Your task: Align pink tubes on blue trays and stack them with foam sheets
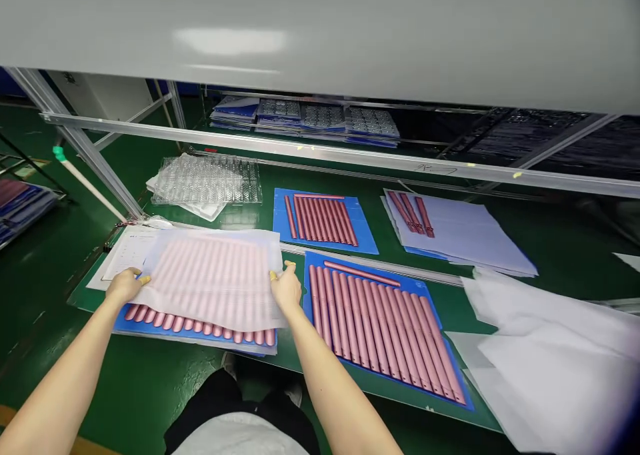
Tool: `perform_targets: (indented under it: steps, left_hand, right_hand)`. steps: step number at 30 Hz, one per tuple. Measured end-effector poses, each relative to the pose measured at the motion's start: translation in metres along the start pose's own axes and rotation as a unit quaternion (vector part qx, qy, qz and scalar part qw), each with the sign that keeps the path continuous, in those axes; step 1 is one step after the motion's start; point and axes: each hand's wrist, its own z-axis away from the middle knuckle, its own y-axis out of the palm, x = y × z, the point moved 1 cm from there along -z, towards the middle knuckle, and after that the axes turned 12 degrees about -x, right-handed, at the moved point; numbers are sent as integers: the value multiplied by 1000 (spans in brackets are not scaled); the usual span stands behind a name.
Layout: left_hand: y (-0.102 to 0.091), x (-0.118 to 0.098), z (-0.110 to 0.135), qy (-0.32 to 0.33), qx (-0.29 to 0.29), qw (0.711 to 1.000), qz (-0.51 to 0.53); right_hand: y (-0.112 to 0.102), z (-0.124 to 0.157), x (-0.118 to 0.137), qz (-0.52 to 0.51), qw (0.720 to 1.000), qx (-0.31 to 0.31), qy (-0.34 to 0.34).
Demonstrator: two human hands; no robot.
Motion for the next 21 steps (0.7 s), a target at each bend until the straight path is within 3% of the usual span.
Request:
perform_targets:
  steps: [3,5,7,10,13,16,18,21]
  left_hand:
    - [-10,9,1,-54,2,993,-107]
    - [-15,9,6,0,-4,988,-152]
    - [-16,10,16,104,-1,974,-202]
    - [-10,21,34,206,38,943,-257]
    - [-5,46,43,202,70,938,-272]
    - [-6,60,44,169,53,950,-258]
    - [-3,45,54,189,-4,960,-207]
    - [19,-19,103,253,-108,957,-91]
  right_hand:
    - [2,15,-6,-1,999,-40,-33]
    - [3,30,-11,-1,991,-76,-106]
    - [5,48,-19,6,978,-83,-192]
    - [10,74,-32,9,969,-27,-245]
    - [14,94,-42,-29,963,24,-265]
    - [11,100,-56,-53,960,32,-274]
    - [0,92,-78,-55,965,11,-255]
    - [-42,62,-140,-51,983,-56,-164]
